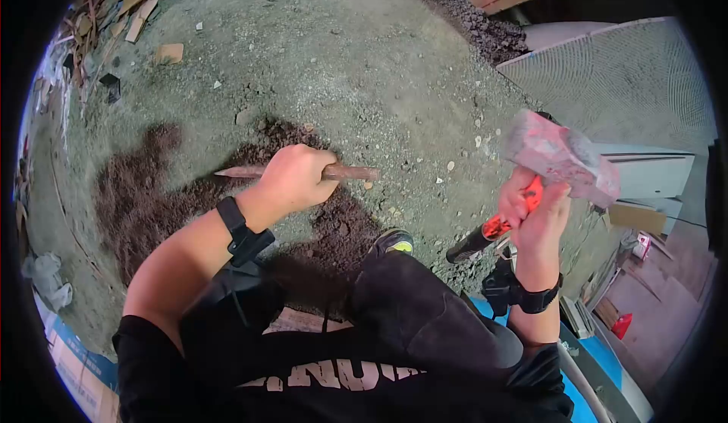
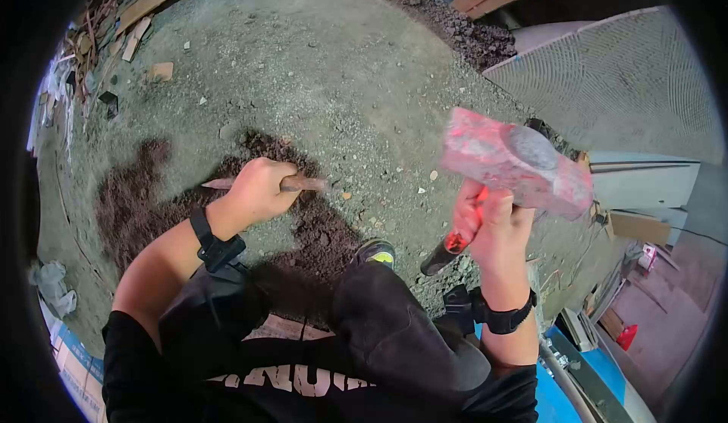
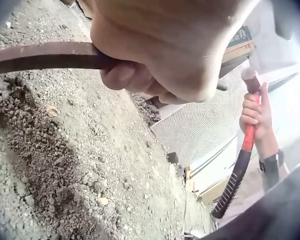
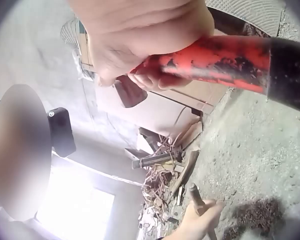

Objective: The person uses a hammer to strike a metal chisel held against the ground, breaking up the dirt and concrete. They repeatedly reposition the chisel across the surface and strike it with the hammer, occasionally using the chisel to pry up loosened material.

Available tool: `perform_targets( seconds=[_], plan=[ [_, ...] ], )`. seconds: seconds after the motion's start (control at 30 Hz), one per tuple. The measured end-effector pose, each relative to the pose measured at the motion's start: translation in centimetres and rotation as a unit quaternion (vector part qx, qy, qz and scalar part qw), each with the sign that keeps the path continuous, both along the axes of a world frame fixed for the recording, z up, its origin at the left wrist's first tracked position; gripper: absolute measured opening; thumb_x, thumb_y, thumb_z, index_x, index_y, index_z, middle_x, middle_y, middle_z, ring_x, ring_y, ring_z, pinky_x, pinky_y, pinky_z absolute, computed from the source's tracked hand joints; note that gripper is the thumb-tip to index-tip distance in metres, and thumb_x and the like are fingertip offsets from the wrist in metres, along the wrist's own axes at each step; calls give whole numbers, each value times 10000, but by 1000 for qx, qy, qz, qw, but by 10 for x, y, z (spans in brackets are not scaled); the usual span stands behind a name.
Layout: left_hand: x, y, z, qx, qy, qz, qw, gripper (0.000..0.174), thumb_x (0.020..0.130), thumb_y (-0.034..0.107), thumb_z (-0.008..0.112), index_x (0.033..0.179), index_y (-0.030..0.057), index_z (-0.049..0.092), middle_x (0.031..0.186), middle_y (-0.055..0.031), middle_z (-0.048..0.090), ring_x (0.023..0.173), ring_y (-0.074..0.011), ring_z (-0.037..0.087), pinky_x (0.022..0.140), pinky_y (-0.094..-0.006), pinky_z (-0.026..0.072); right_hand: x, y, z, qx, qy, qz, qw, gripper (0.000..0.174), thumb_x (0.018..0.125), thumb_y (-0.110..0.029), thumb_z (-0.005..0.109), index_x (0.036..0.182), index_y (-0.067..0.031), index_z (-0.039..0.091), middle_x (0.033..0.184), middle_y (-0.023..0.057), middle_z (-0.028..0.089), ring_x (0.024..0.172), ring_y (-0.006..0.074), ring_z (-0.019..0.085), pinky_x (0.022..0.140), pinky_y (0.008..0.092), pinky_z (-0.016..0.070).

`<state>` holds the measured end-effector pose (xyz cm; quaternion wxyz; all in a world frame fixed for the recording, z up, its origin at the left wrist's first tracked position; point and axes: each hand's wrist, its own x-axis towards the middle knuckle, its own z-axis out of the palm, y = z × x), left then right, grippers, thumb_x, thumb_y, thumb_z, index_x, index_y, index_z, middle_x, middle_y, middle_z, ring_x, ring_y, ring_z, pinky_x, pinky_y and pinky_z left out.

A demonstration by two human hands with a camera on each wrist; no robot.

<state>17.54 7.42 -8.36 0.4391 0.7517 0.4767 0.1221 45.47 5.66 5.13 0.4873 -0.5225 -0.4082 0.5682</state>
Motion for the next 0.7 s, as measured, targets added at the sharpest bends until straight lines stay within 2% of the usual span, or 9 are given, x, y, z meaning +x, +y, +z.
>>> perform_targets(
  seconds=[0.07,0.1,0.17,0.2,0.27,0.43,0.47,0.63,0.7],
  plan=[
    [-5,3,1,2,-7,-4,1000,135,651,183,606,700,59,626,626,-169,586,609,-347,585,565,-427,471,-6,-7,-9,-76,-45,50,995,356,852,-282,604,1039,1,499,631,13,507,493,94,483,428,232,392],
    [-6,5,1,-3,5,1,1000,108,647,133,603,695,38,620,643,-180,584,617,-359,580,562,-412,470,-22,-8,-33,68,-200,113,971,398,834,-265,629,1092,3,488,715,17,538,591,107,521,510,251,428],
    [-4,10,11,-47,8,25,999,84,644,61,588,696,0,616,663,-213,572,611,-378,577,561,-388,475,-61,-9,-53,-3,-131,137,982,507,783,-214,691,1184,4,468,974,34,577,907,130,542,773,286,452],
    [-2,14,12,-35,7,22,999,76,647,57,584,684,-5,610,658,-216,569,600,-375,576,551,-386,469,-58,3,-37,-148,-206,167,953,445,787,-180,682,1148,3,494,971,34,573,904,107,522,762,280,446],
    [-4,10,10,-21,1,46,999,71,650,53,580,672,-10,604,653,-218,566,588,-373,575,540,-385,464,-48,6,-23,-157,-181,145,960,426,792,-167,673,1140,4,496,952,27,570,873,102,516,743,270,442],
    [-13,19,7,-24,-2,27,999,186,681,187,582,696,4,609,634,-214,565,618,-385,568,574,-438,455,1,12,2,12,-18,53,998,351,868,-309,575,996,12,510,576,-23,452,422,38,368,359,191,255],
    [-12,20,9,-28,-1,28,999,186,681,187,582,696,4,609,634,-214,565,618,-385,568,574,-438,455,5,9,-6,-19,45,71,996,336,860,-282,592,996,13,510,603,-15,472,474,54,422,398,207,314],
    [-7,15,1,47,-30,4,998,110,638,73,561,605,-30,542,596,-218,536,543,-377,552,516,-402,443,-57,22,-36,-10,-192,228,955,375,802,-132,654,1114,7,499,894,34,596,856,141,547,767,303,448],
    [-12,18,12,48,-28,21,998,165,639,119,604,586,-22,535,552,-225,503,539,-378,553,513,-410,447,-45,26,-32,14,-184,186,965,380,818,-119,625,1136,9,460,878,39,574,766,93,519,658,257,435]
  ],
)
